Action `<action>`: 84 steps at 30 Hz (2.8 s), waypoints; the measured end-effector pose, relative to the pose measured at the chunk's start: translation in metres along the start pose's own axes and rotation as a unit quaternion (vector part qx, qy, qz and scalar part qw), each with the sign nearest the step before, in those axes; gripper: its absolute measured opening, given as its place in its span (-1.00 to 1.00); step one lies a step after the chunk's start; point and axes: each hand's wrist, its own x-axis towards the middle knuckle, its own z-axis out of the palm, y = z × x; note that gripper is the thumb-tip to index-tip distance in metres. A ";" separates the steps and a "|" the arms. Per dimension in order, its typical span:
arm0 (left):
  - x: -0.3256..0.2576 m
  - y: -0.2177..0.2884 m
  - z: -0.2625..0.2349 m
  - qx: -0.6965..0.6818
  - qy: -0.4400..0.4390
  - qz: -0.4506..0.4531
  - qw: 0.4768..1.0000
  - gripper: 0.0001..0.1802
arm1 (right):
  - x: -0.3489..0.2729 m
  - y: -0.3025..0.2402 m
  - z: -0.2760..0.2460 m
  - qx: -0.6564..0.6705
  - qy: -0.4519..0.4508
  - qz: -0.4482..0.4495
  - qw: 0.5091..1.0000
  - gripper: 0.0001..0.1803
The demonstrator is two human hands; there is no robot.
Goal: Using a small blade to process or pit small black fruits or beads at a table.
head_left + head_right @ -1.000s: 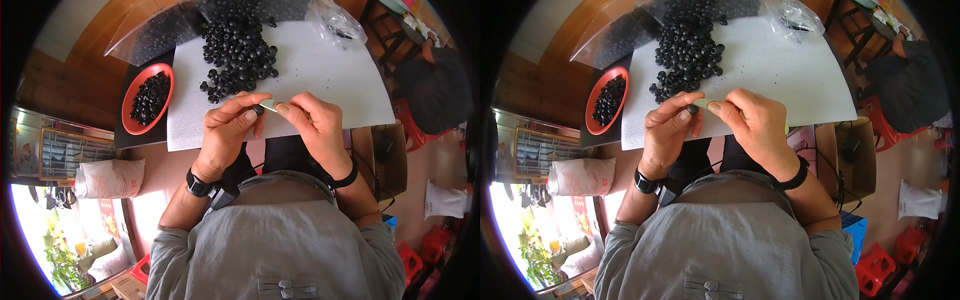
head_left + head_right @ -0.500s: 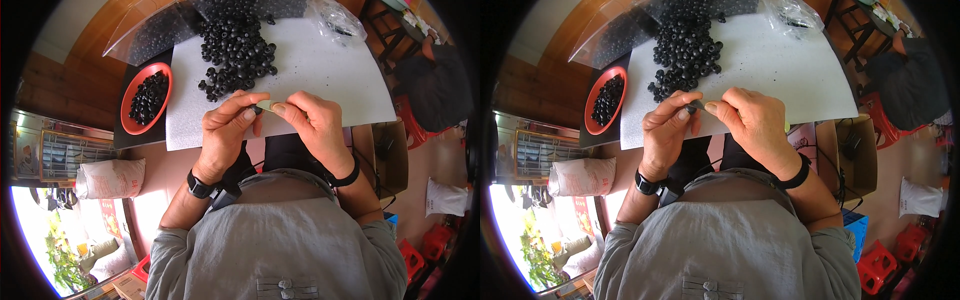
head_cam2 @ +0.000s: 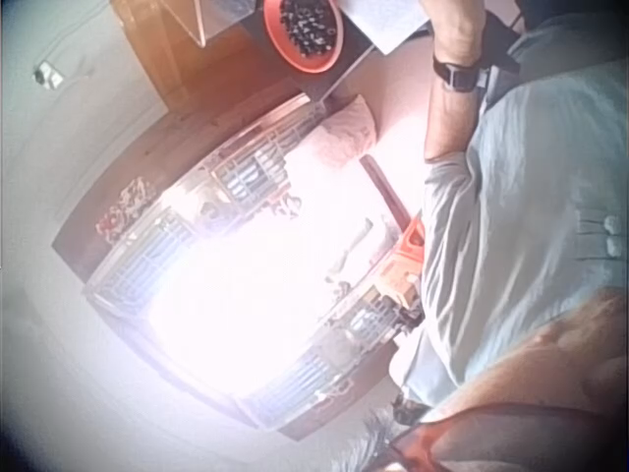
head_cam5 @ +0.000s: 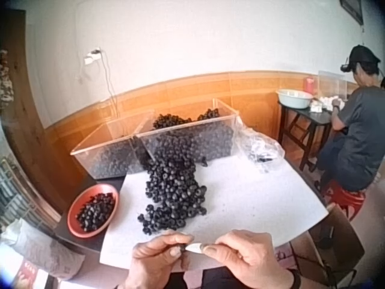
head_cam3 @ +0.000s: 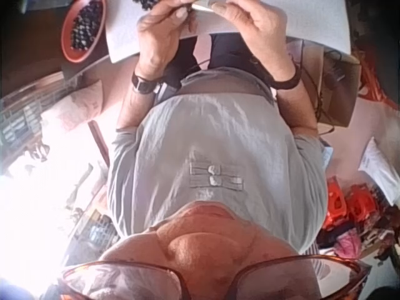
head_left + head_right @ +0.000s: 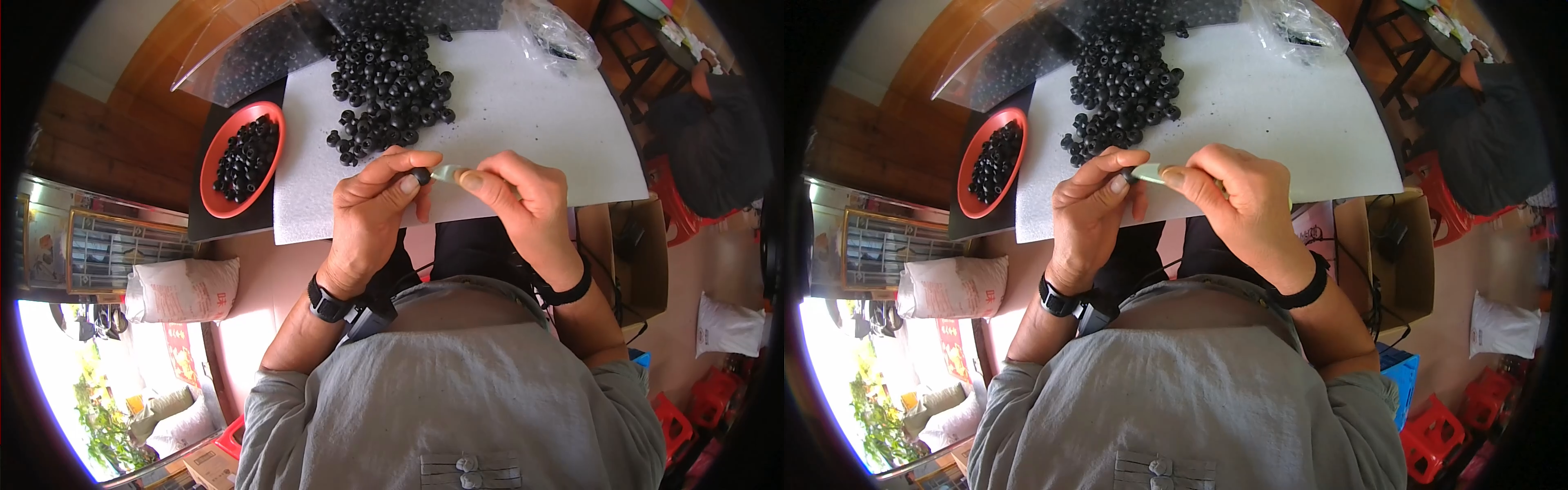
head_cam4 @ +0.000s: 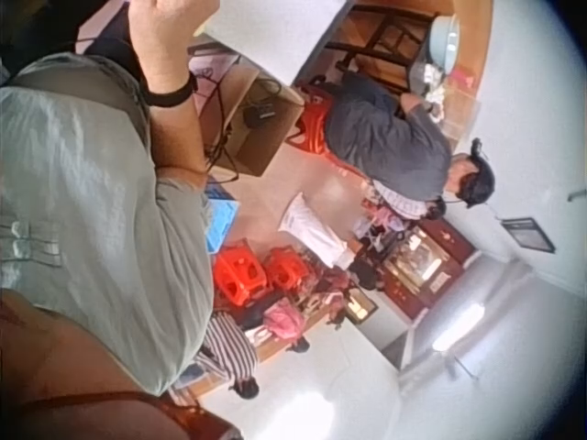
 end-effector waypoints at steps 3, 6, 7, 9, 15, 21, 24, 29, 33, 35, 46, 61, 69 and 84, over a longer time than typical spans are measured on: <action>-0.002 0.000 -0.001 -0.007 -0.007 -0.005 1.000 -0.67 | -0.001 -0.001 -0.001 -0.012 0.003 0.037 0.999 -0.70; -0.002 0.000 0.001 -0.006 -0.006 -0.004 1.000 -0.67 | -0.001 -0.001 0.000 -0.022 0.004 0.024 0.999 -0.70; -0.002 0.000 0.001 -0.006 -0.007 -0.004 1.000 -0.67 | -0.001 -0.001 0.000 -0.032 0.000 0.026 0.999 -0.69; -0.002 -0.001 0.002 0.015 -0.010 0.007 1.000 -0.67 | 0.000 0.000 0.001 -0.043 -0.003 0.026 0.999 -0.68; -0.001 0.000 0.004 0.034 -0.011 0.013 0.999 -0.67 | 0.001 0.001 0.003 -0.075 0.005 -0.001 0.997 -0.64; -0.001 -0.002 0.001 0.046 -0.016 0.011 0.999 -0.68 | -0.001 -0.003 0.006 -0.130 -0.010 -0.051 0.990 -0.66; -0.002 0.003 0.002 0.088 -0.018 0.031 0.996 -0.69 | -0.001 -0.005 0.006 -0.111 -0.017 -0.101 0.989 -0.70; -0.002 0.058 -0.029 0.240 0.151 0.108 0.953 -0.68 | -0.006 0.000 -0.007 0.007 -0.015 0.050 0.999 -0.79; -0.002 0.119 -0.090 0.436 0.289 0.146 0.840 -0.67 | -0.006 0.003 -0.004 0.008 0.003 0.004 1.000 -0.79; 0.000 0.118 -0.119 0.584 0.244 0.188 0.751 -0.67 | -0.004 0.002 -0.002 0.003 0.006 -0.008 1.000 -0.79; 0.019 0.037 -0.057 0.711 0.107 0.149 0.679 -0.76 | -0.007 0.004 0.000 -0.010 0.011 -0.010 1.000 -0.78; 0.002 0.050 -0.064 0.696 0.030 0.152 0.701 -0.81 | -0.006 0.001 0.000 -0.016 0.012 -0.018 1.000 -0.79; -0.002 0.045 -0.052 0.706 0.026 0.176 0.685 -0.79 | -0.003 -0.004 -0.001 -0.020 0.006 0.003 1.000 -0.77; -0.001 0.002 -0.013 -0.085 -0.026 -0.065 0.994 -0.70 | -0.002 -0.006 0.005 -0.001 -0.003 0.049 0.999 -0.69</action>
